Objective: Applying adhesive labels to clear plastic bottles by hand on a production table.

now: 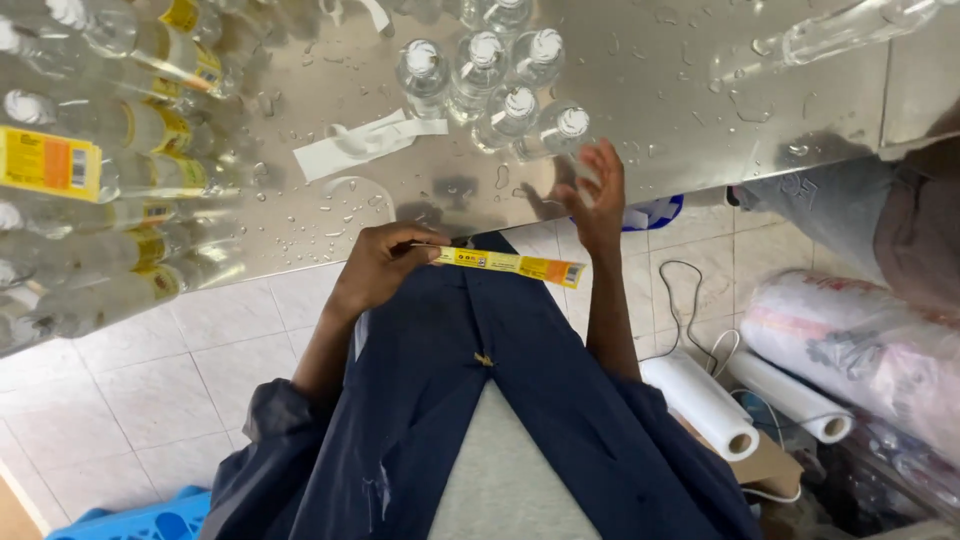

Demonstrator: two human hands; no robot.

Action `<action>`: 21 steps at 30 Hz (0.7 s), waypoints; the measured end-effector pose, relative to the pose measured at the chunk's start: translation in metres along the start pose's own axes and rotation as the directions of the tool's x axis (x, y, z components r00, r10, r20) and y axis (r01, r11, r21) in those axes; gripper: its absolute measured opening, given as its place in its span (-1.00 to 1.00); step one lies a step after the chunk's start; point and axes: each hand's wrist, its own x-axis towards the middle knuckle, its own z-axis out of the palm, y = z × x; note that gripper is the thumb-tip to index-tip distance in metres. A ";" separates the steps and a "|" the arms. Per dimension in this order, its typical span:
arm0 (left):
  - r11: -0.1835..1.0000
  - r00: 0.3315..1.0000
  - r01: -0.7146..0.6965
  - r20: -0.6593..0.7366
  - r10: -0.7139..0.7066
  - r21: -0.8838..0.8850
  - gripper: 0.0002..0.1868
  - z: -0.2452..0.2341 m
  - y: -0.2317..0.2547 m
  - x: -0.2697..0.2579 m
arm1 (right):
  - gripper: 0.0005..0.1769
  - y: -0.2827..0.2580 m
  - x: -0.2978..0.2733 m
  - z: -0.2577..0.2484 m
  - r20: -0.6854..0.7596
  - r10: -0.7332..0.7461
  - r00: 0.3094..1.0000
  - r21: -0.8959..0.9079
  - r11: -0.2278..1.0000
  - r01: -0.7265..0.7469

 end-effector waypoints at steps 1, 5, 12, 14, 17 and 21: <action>1.000 0.999 0.006 -0.038 -0.006 0.006 -0.84 -0.002 -0.003 -0.005 | 0.19 0.018 0.013 0.008 0.035 -0.005 0.999 0.016 1.000 0.004; 0.992 0.991 -0.004 -0.131 -0.013 -0.126 -0.83 -0.012 -0.020 -0.043 | -0.19 0.072 0.032 0.044 -0.055 -0.080 0.995 -0.168 0.983 0.070; 0.959 0.921 -0.171 -0.383 0.074 -0.225 -0.84 -0.013 -0.044 -0.095 | -0.24 0.041 -0.022 0.063 0.066 -0.276 0.959 -0.169 0.944 0.284; 0.937 0.901 -0.240 -0.417 0.118 -0.253 -0.85 -0.006 -0.042 -0.087 | -0.31 0.012 -0.030 0.091 0.164 -0.211 0.964 -0.109 0.967 0.231; 0.904 0.878 -0.343 -0.429 0.212 -0.255 -0.86 -0.007 -0.042 -0.059 | -0.47 -0.022 -0.026 0.138 0.380 -0.094 0.920 0.046 0.995 0.083; 0.832 0.879 -0.402 -0.415 0.235 -0.382 -0.91 -0.009 -0.034 -0.040 | -0.30 0.012 -0.022 0.182 0.535 0.190 0.823 0.199 0.919 -0.341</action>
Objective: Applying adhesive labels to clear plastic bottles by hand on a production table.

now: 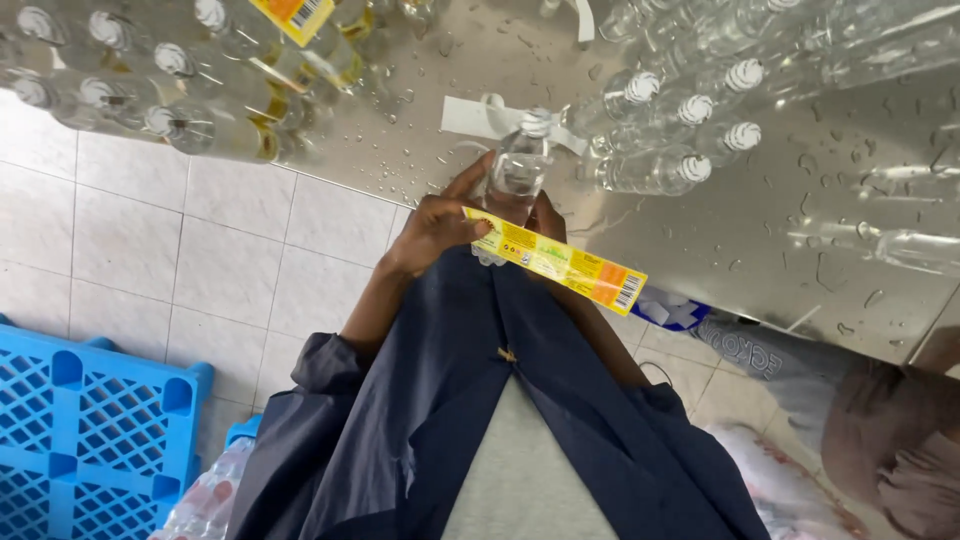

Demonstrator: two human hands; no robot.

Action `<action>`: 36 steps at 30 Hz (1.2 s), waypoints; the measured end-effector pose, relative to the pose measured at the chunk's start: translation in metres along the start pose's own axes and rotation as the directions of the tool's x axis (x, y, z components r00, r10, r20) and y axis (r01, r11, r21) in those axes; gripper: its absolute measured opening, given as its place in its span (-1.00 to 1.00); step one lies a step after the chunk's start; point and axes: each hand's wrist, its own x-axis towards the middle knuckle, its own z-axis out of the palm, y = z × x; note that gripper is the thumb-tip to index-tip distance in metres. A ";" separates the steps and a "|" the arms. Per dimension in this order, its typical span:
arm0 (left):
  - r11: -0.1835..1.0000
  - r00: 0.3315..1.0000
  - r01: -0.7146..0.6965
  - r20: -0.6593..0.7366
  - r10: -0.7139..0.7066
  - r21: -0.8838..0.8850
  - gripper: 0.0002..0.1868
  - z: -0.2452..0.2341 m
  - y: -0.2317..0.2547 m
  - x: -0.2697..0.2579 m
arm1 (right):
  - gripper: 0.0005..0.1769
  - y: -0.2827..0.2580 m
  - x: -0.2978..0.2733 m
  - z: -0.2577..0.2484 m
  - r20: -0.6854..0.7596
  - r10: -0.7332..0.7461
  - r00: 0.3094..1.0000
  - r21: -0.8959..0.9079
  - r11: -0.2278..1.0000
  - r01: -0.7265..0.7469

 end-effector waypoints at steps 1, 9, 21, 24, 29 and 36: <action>1.000 1.000 -0.013 -0.005 0.013 0.007 -0.91 -0.005 -0.015 0.000 | -0.30 -0.025 -0.004 0.017 0.013 -0.010 1.000 0.000 1.000 0.010; 0.977 0.982 0.049 -0.170 -0.086 -0.207 -0.89 -0.019 -0.063 -0.023 | 0.53 -0.142 -0.044 0.036 0.380 0.169 0.910 -0.456 0.889 0.026; 0.980 0.979 0.139 -0.127 -0.157 -0.139 -0.91 -0.020 -0.041 -0.001 | -0.37 -0.227 -0.095 -0.045 -0.019 0.016 1.000 -0.575 0.818 -0.024; 0.983 0.981 0.147 -0.113 -0.159 -0.109 -0.87 -0.026 -0.068 -0.014 | -0.87 -0.233 -0.100 -0.034 -0.054 -0.034 0.998 -0.616 0.788 -0.006; 0.974 0.991 0.028 0.133 0.002 -0.223 -0.43 -0.031 -0.057 -0.008 | -0.85 -0.233 -0.117 -0.075 -0.227 -0.202 0.953 -0.509 0.859 0.061; 0.973 0.991 0.059 0.128 -0.031 -0.223 0.28 0.007 0.005 0.000 | -0.76 -0.130 -0.092 -0.071 -0.016 -0.107 0.994 0.084 0.991 0.108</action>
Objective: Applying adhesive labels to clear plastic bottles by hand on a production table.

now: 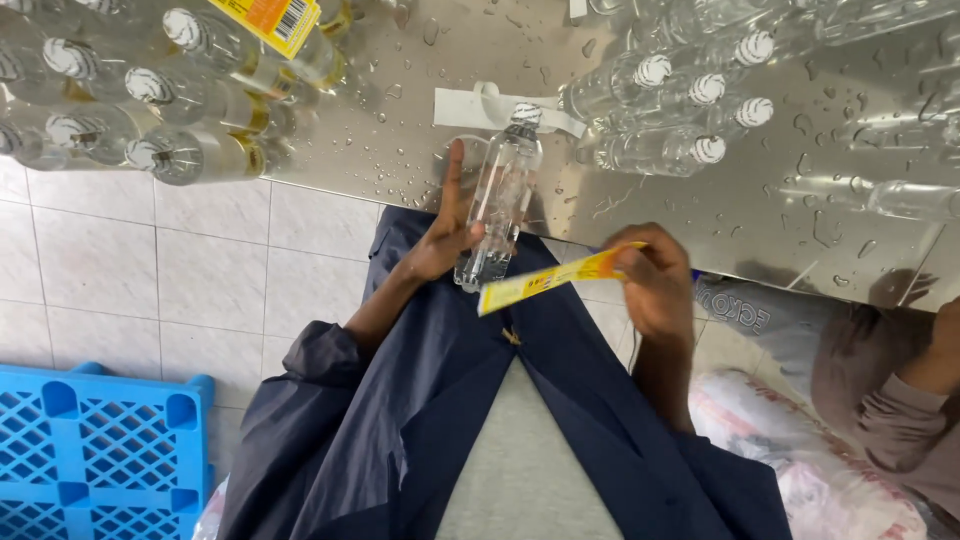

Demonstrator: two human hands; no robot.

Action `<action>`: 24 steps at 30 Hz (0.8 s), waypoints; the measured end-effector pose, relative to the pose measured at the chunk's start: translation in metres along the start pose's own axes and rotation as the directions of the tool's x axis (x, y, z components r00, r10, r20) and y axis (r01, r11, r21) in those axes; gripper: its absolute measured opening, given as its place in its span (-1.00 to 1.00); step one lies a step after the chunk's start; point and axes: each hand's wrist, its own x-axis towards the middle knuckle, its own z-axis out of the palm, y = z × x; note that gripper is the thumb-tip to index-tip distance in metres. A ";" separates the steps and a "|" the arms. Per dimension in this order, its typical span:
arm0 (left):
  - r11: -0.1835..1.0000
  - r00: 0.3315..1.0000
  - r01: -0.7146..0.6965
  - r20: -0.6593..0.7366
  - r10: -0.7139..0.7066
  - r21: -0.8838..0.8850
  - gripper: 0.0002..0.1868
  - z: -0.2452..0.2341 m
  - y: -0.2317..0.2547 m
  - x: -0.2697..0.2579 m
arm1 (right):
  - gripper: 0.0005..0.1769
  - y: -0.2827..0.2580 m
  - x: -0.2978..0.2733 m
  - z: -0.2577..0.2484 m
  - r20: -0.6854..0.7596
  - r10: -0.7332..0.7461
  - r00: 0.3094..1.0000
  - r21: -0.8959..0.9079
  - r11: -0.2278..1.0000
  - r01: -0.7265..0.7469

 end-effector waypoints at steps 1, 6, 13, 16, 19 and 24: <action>1.000 1.000 0.003 -0.004 -0.003 0.002 0.28 -0.008 -0.011 -0.001 | -0.76 -0.005 0.003 0.027 0.001 0.004 1.000 0.004 1.000 -0.004; 0.896 0.960 0.136 -0.167 -0.225 -0.422 0.21 -0.061 -0.113 -0.014 | -0.73 -0.018 0.006 0.096 0.046 0.260 0.965 0.035 0.965 -0.261; 0.912 0.975 0.099 -0.142 -0.169 -0.399 0.15 -0.028 -0.053 0.001 | -0.70 -0.013 0.011 0.111 -0.046 0.306 0.951 0.001 0.952 -0.307; 0.907 0.973 0.074 -0.168 -0.156 -0.416 0.31 -0.021 -0.040 0.004 | -0.67 -0.020 0.016 0.115 -0.031 0.291 0.956 -0.077 0.953 -0.292; 0.908 0.973 0.085 -0.160 -0.164 -0.409 0.23 -0.028 -0.049 0.003 | -0.67 -0.009 0.016 0.106 -0.018 0.297 0.955 -0.063 0.953 -0.297; 0.897 0.986 0.072 -0.105 -0.130 -0.435 0.12 -0.044 -0.072 0.002 | -0.71 0.005 0.013 0.092 0.026 0.307 0.951 -0.027 0.952 -0.306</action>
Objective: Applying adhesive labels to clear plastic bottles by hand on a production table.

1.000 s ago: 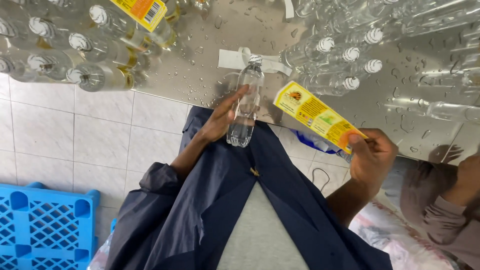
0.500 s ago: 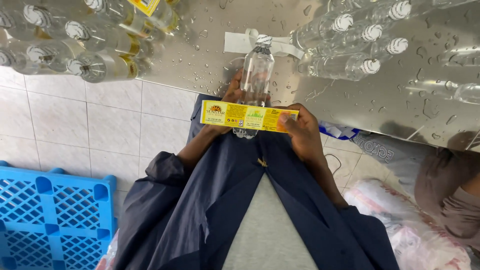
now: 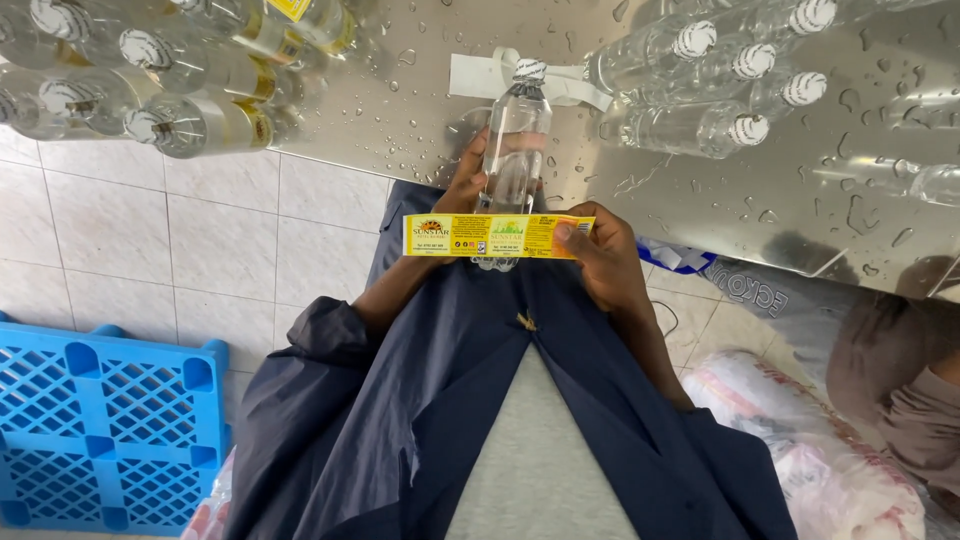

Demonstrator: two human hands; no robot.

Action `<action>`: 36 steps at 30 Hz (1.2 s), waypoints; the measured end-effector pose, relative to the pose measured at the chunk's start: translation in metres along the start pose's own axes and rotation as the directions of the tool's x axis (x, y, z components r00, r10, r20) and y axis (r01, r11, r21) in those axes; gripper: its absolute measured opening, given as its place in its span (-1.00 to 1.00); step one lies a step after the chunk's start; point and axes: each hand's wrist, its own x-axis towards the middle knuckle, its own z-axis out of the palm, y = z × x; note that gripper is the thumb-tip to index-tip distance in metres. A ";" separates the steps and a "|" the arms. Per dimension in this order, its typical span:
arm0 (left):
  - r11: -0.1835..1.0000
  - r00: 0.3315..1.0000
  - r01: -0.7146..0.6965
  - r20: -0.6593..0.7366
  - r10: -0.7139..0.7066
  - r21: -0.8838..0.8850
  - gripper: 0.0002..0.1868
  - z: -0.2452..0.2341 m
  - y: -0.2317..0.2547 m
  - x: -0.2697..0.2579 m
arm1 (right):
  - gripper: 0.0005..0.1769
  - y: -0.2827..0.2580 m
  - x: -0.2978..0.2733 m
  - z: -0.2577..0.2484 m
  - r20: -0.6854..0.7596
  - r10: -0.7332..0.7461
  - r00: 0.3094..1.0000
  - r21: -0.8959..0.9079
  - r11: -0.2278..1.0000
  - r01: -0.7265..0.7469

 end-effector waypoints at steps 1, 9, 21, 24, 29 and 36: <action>1.000 1.000 0.000 0.000 0.000 -0.001 0.12 0.008 0.005 -0.002 | -0.71 0.001 0.000 0.000 -0.001 0.001 1.000 -0.001 1.000 -0.001; 0.998 0.999 -0.002 -0.035 0.000 -0.057 -0.02 0.018 0.012 -0.010 | -0.72 0.004 0.004 0.000 -0.006 -0.026 1.000 0.004 1.000 0.027; 0.999 0.999 -0.025 0.033 0.024 0.021 0.01 0.030 0.025 -0.008 | -0.72 0.029 0.004 -0.015 -0.026 -0.024 0.999 0.052 0.998 0.025; 0.995 0.999 -0.008 -0.038 0.004 -0.103 0.01 0.022 0.012 -0.010 | -0.70 0.036 0.005 -0.019 -0.024 -0.024 0.999 0.076 0.997 0.026; 0.995 0.999 -0.031 -0.023 0.029 -0.090 -0.07 0.024 0.016 -0.009 | -0.68 0.037 0.004 -0.019 -0.035 -0.019 0.999 0.083 0.996 0.022; 0.995 0.999 0.036 0.030 -0.034 -0.090 0.13 0.029 0.030 0.002 | -0.72 0.030 0.003 -0.010 -0.046 -0.049 0.998 0.066 0.996 0.052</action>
